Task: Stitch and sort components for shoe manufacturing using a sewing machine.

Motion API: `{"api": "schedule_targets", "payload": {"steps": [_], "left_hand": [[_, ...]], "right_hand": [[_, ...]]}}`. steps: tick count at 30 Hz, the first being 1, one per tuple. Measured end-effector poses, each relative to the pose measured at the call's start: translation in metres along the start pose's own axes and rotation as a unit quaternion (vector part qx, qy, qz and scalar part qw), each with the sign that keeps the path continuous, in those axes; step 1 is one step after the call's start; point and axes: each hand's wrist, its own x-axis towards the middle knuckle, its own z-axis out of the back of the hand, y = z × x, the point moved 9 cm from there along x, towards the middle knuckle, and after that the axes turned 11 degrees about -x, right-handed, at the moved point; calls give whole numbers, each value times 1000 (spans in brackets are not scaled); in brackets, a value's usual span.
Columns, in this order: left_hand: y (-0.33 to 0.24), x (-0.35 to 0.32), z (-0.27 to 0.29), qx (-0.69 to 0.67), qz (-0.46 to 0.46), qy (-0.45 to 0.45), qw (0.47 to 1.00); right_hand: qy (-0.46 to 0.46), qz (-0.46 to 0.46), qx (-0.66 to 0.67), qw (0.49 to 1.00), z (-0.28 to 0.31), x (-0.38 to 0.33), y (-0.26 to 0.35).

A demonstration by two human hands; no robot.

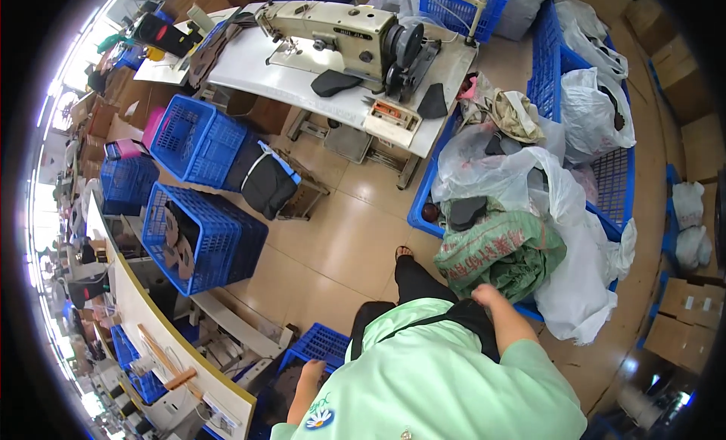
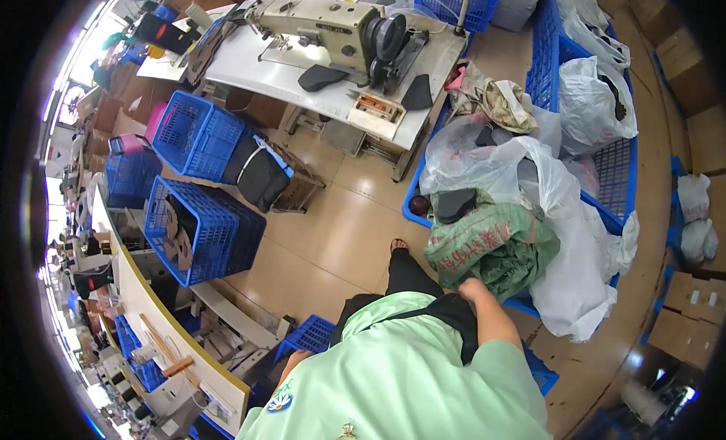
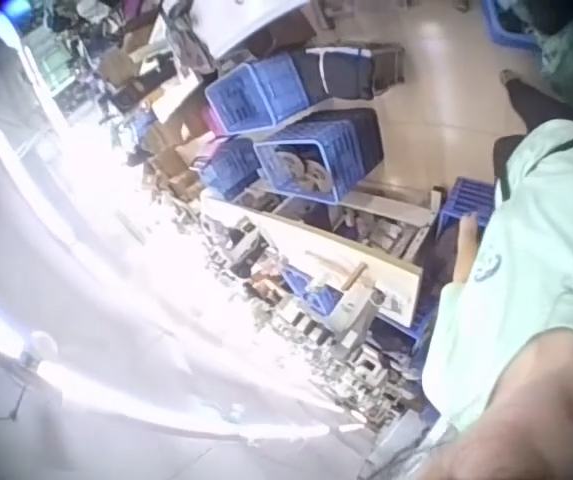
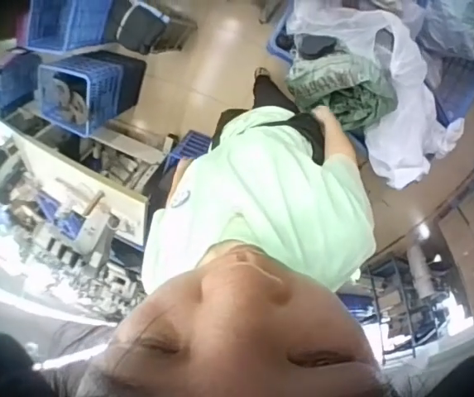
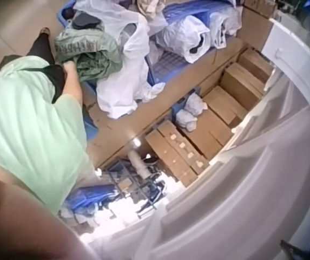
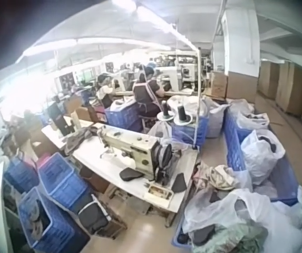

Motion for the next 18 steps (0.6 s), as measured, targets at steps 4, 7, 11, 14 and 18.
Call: {"api": "schedule_targets", "payload": {"steps": [4, 7, 11, 14, 18], "left_hand": [[-15, -36, 49, -191, 2, -98, 977], [-48, -23, 79, -321, -7, -162, 933], [-90, 13, 103, -180, -34, -78, 980], [-36, 87, 160, 75, -78, -81, 991], [-82, 113, 258, 132, -79, -68, 986]], "right_hand": [[18, 143, -5, 990, 120, 15, 163], [11, 167, 116, 979, 176, 0, 278], [-47, 211, 167, 962, 173, 13, 356], [-88, 206, 170, 960, 150, 35, 367], [-100, 37, 227, 968, 93, 42, 294]]}}
